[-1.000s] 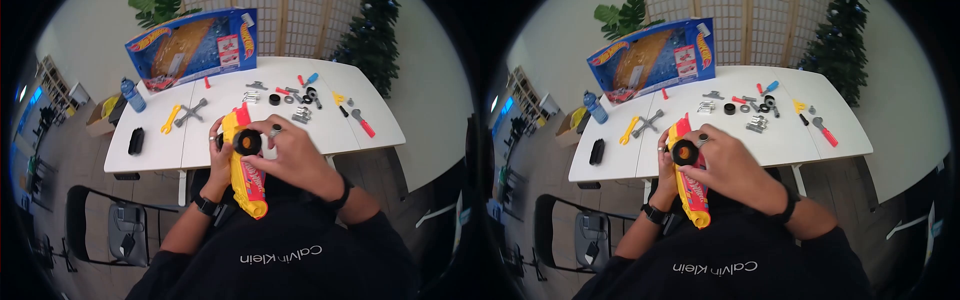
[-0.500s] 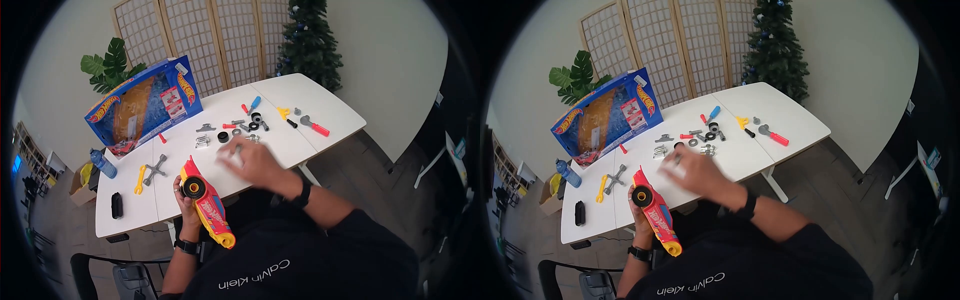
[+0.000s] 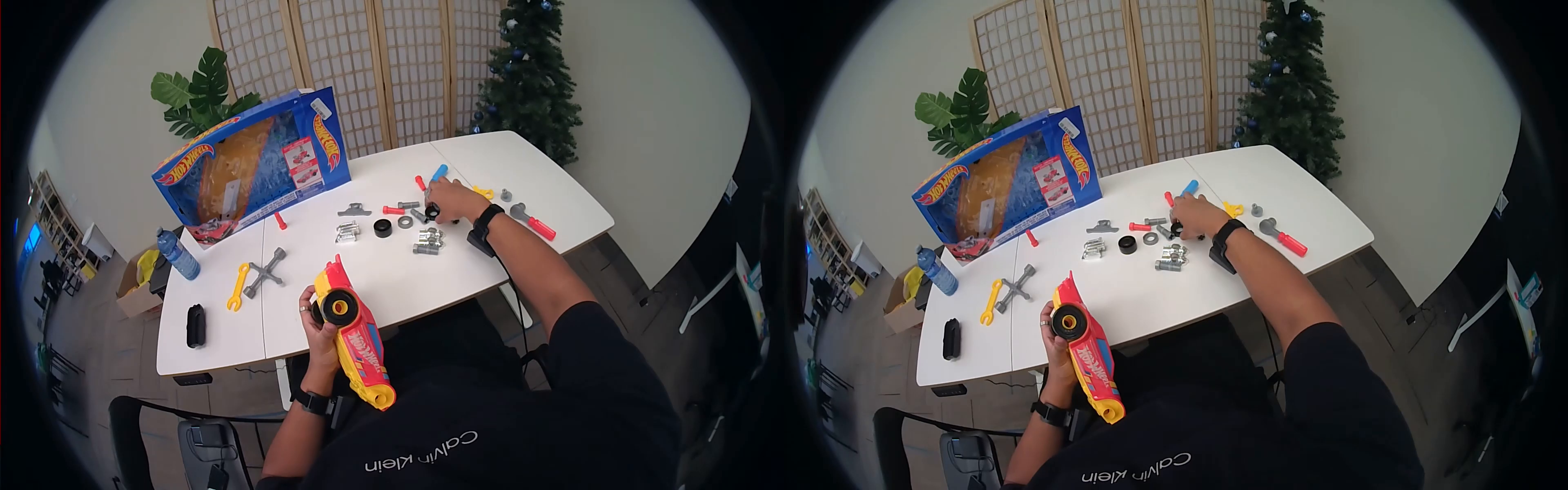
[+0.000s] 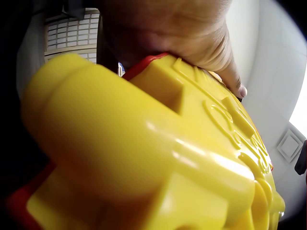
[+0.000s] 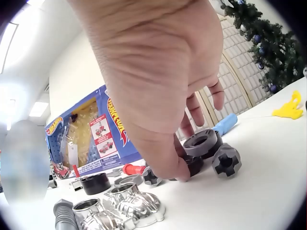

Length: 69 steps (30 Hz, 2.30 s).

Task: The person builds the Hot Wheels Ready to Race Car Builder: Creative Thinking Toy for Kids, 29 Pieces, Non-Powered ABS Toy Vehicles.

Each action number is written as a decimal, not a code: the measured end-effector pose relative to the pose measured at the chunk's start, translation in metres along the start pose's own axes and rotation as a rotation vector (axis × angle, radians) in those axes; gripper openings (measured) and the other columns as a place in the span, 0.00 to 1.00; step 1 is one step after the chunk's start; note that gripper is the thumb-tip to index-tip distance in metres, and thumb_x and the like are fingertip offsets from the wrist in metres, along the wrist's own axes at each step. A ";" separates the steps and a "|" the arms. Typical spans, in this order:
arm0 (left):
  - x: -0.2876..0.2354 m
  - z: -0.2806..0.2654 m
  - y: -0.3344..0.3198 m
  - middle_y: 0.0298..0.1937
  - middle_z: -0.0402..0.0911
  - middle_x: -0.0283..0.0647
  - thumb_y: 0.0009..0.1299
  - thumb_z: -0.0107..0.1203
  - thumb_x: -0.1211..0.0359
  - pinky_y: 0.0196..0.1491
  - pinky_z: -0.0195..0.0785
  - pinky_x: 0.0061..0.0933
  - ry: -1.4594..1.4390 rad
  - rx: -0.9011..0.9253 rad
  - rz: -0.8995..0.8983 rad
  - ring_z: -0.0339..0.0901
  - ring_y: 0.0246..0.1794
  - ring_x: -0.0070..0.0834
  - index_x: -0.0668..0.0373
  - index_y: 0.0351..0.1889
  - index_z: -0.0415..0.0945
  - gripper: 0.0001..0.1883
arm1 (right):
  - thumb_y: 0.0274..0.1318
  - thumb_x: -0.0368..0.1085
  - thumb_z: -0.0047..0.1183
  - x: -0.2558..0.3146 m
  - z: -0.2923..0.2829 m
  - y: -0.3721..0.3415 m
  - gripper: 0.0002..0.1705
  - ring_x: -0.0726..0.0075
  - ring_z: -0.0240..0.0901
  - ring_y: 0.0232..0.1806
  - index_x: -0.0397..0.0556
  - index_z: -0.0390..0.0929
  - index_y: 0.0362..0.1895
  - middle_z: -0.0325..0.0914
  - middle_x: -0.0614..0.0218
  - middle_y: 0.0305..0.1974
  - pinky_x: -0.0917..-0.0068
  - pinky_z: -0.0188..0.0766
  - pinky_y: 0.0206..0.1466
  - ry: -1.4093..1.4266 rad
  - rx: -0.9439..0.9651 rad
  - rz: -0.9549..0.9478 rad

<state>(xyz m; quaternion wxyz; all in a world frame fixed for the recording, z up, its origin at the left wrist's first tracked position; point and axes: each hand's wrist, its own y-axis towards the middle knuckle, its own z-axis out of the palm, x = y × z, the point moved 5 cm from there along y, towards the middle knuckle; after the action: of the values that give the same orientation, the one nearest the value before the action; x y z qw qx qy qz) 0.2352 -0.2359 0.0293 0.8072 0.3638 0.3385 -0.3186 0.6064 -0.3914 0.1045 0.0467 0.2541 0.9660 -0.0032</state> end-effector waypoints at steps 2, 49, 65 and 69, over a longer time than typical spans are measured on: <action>-0.002 0.003 0.000 0.60 0.79 0.42 0.57 0.80 0.42 0.60 0.85 0.36 0.000 0.013 -0.004 0.84 0.58 0.31 0.56 0.73 0.55 0.57 | 0.43 0.41 0.78 0.003 -0.007 0.000 0.31 0.53 0.65 0.70 0.59 0.88 0.57 0.75 0.64 0.60 0.46 0.70 0.66 0.006 0.017 -0.009; -0.013 0.014 -0.007 0.62 0.77 0.50 0.69 0.73 0.74 0.58 0.85 0.39 0.005 0.046 -0.039 0.84 0.58 0.35 0.50 0.73 0.51 0.43 | 0.76 0.59 0.50 0.266 -0.093 -0.156 0.33 0.51 0.85 0.30 0.43 0.85 0.29 0.85 0.57 0.31 0.59 0.77 0.31 0.279 -0.426 -0.150; -0.038 0.030 -0.017 0.62 0.75 0.45 0.58 0.81 0.72 0.66 0.77 0.34 0.295 -0.071 0.204 0.80 0.61 0.34 0.51 0.76 0.49 0.55 | 0.82 0.53 0.44 0.256 -0.082 -0.163 0.35 0.43 0.79 0.23 0.39 0.83 0.26 0.80 0.46 0.23 0.53 0.74 0.31 0.846 -0.308 0.015; -0.029 0.013 -0.011 0.62 0.76 0.45 0.60 0.82 0.65 0.65 0.79 0.35 0.198 -0.082 0.183 0.81 0.60 0.33 0.52 0.77 0.51 0.54 | 0.75 0.64 0.51 0.220 -0.072 -0.153 0.41 0.41 0.78 0.22 0.37 0.78 0.22 0.74 0.45 0.18 0.53 0.71 0.28 1.017 -0.437 0.070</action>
<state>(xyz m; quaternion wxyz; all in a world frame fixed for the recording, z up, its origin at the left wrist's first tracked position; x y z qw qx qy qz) 0.2144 -0.2444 0.0550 0.8096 0.3896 0.3948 -0.1922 0.3338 -0.4148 0.1535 -0.3739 0.2401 0.8360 0.3219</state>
